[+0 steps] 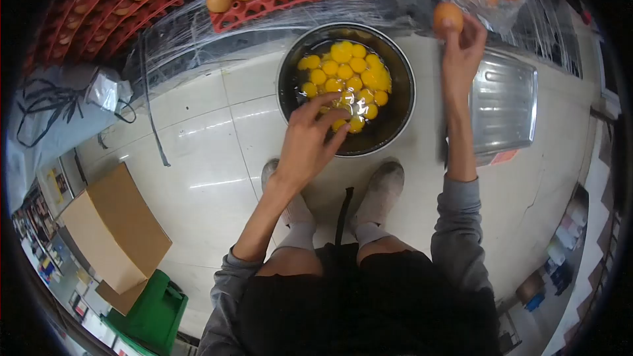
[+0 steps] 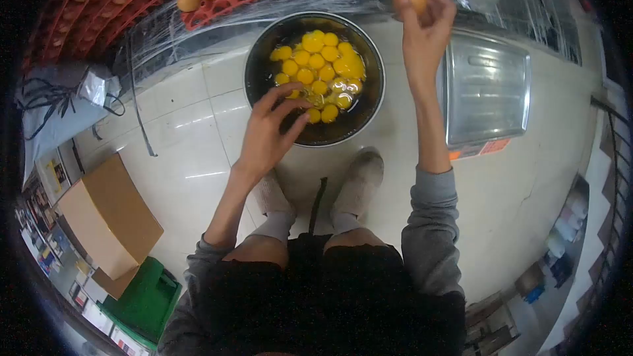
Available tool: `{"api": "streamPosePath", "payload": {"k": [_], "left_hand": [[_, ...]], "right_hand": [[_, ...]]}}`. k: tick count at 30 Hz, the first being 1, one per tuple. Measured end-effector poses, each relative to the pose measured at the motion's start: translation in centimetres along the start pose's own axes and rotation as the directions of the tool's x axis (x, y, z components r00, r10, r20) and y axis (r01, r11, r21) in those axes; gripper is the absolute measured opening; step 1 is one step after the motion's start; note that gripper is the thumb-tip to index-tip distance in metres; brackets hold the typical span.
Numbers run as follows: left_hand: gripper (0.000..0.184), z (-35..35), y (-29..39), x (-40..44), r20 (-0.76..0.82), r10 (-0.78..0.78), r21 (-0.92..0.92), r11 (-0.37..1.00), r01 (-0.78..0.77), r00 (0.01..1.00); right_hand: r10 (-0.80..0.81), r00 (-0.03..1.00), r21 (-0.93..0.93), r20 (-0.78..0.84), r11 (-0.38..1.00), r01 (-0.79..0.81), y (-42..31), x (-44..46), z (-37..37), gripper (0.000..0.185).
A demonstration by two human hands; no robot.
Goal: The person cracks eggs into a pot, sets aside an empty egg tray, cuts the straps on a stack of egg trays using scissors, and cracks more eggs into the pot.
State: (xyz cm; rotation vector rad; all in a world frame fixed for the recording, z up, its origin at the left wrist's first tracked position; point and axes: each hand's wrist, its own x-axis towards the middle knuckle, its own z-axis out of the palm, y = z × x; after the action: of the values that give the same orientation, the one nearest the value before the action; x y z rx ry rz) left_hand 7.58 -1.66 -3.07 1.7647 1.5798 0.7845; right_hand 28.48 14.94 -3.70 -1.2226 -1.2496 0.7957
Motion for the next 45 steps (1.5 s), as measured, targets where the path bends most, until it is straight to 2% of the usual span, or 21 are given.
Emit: {"api": "streamPosePath", "payload": {"k": [1,3,4,5,6,7,9,15,17,23,27,30,32,33,35,36,37,39,40,42,45], "left_hand": [[0.016,0.2,-0.1,0.1,0.01,0.006,-0.006,1.0,-0.006,1.0],[0.015,0.4,0.0,0.1,0.018,-0.014,0.009,1.0,0.014,1.0],[0.015,0.4,0.2,0.2,0.019,-0.019,0.02,1.0,0.019,1.0],[0.015,0.5,0.2,0.2,0.027,-0.014,0.024,1.0,0.014,1.0],[0.016,0.6,0.2,0.3,0.022,-0.014,0.02,1.0,0.013,1.0],[0.017,0.6,0.3,0.4,0.015,-0.013,0.016,1.0,0.012,1.0],[0.017,0.5,0.5,0.5,0.021,-0.007,0.021,1.0,0.007,1.0],[0.016,-0.2,0.6,0.0,0.025,-0.04,0.052,0.998,0.039,0.999],[0.016,-0.5,0.6,0.1,0.034,-0.058,0.057,0.997,0.056,0.998],[0.017,-1.4,0.7,0.1,0.018,-0.063,0.069,0.996,0.061,0.998],[0.018,-1.9,0.0,0.1,-0.017,-0.088,0.034,0.996,0.088,0.996],[0.02,-2.2,-0.5,0.4,-0.041,-0.082,0.046,0.995,0.083,0.996],[0.022,-2.2,-0.7,1.1,-0.058,-0.062,0.055,0.996,0.065,0.996],[0.025,-2.1,-0.6,1.6,-0.059,-0.052,-0.027,0.998,0.051,0.997],[0.028,-1.9,0.0,2.6,-0.063,-0.045,-0.109,0.993,0.038,0.997],[0.031,-1.8,0.6,3.2,-0.011,-0.062,-0.206,0.977,0.058,0.998],[0.035,-1.6,1.0,3.7,0.042,-0.072,-0.3,0.951,0.081,0.997],[0.038,-1.0,1.6,4.6,0.073,-0.041,-0.347,0.936,0.064,0.996],[0.041,-0.9,1.6,5.0,0.102,-0.008,-0.392,0.919,0.048,0.995],[0.043,-0.1,0.2,5.2,0.129,0.023,-0.399,0.916,0.031,0.991],[0.046,0.3,-1.2,4.6,0.185,0.035,-0.441,0.896,0.051,0.982]], "right_hand": [[0.002,1.0,-0.009,-0.01,1.0,-0.002,1.3,-1.2,-1.2,0.041],[0.208,0.977,-0.092,-0.05,0.973,-0.212,4.1,-3.5,-3.4,0.05],[0.209,0.976,-0.089,-0.059,0.973,-0.213,5.8,-4.3,-4.1,0.05],[0.051,0.999,-0.385,0.007,0.922,-0.044,7.7,-5.0,-4.7,0.052],[-0.081,0.99,-0.632,0.117,0.762,0.137,8.6,-5.5,-5.0,0.056],[-0.081,0.991,-0.632,0.107,0.764,0.13,9.4,-6.0,-5.4,0.056],[0.089,0.947,-0.761,0.31,0.621,0.191,10.1,-6.7,-5.5,0.061],[-0.082,0.942,-0.748,0.326,0.587,0.31,12.2,-6.7,-5.1,0.064],[-0.009,0.892,-0.774,0.452,0.493,0.398,13.6,-6.6,-5.3,0.06],[0.041,0.904,-0.768,0.425,0.545,0.336,11.5,-6.3,-5.1,0.056],[0.043,0.887,-0.78,0.46,0.497,0.38,12.5,-6.6,-5.4,0.061],[0.091,0.899,-0.774,0.428,0.551,0.312,11.6,-6.4,-5.3,0.061],[0.061,0.97,-0.677,0.237,0.726,0.12,9.8,-6.3,-5.4,0.05],[0.064,0.969,-0.679,0.239,0.724,0.12,8.0,-6.1,-5.2,0.05],[0.141,0.985,-0.255,0.104,0.961,-0.111,4.2,-5.9,-4.5,0.038],[0.179,0.976,-0.137,0.124,0.977,-0.162,3.4,-6.0,-4.2,0.035],[0.178,0.976,-0.137,0.126,0.977,-0.161,2.4,-6.4,-4.0,0.035],[0.456,0.782,0.087,0.426,0.839,-0.537,-0.4,-7.6,-2.8,0.038],[0.453,0.782,0.085,0.427,0.841,-0.534,-0.9,-8.2,-2.1,0.038],[0.541,0.599,0.058,0.591,0.712,-0.7,-1.4,-9.4,-1.0,0.04],[0.575,0.577,-0.009,0.58,0.713,-0.701,-2.8,-9.8,-0.4,0.04]]}}
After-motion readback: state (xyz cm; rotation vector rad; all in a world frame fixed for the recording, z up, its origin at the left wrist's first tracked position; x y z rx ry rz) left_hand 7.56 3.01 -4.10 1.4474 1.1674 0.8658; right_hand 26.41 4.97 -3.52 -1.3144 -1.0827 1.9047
